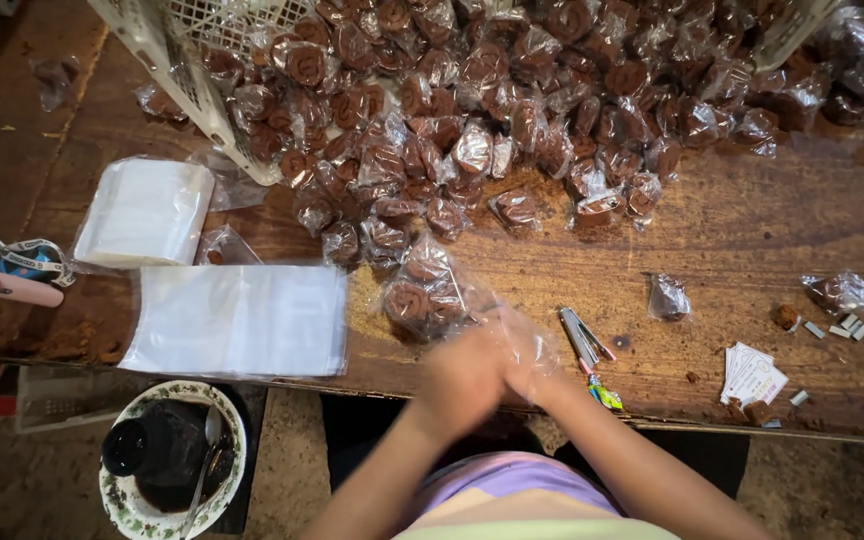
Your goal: Packing individually wrapped small cakes into larger plastic bags and sealing them with a stapler.
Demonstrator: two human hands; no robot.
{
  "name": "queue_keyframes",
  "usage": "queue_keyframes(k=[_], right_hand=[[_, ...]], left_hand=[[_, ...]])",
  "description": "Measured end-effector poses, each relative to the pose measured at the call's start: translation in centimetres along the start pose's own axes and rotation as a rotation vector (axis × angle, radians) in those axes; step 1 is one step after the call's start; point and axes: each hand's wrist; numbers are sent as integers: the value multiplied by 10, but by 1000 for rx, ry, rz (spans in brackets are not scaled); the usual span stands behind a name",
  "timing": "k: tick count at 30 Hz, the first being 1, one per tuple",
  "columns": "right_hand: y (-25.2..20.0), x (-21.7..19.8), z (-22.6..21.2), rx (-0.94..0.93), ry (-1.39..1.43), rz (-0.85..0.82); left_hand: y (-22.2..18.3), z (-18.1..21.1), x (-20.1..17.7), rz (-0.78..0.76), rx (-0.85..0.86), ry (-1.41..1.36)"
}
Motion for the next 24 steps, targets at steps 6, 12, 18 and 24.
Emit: queue_keyframes(k=[6, 12, 18, 24], right_hand=[[-3, -30, 41, 21, -19, 84], [-11, -87, 3, -337, -66, -439], [81, -178, 68, 179, 139, -559], [180, -123, -2, 165, -497, -140]], left_hand=[[62, -37, -46, -659, -762, 25], [82, -35, -42, -823, -841, 51], [89, -24, -36, -950, -866, 168], [78, -11, -26, -1004, -893, 308]])
Point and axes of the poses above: each hand's wrist, its own y-axis towards the middle knuckle, its own x-axis out of the palm, z = x × y, and after that the axes turned 11 degrees about z, right-handed
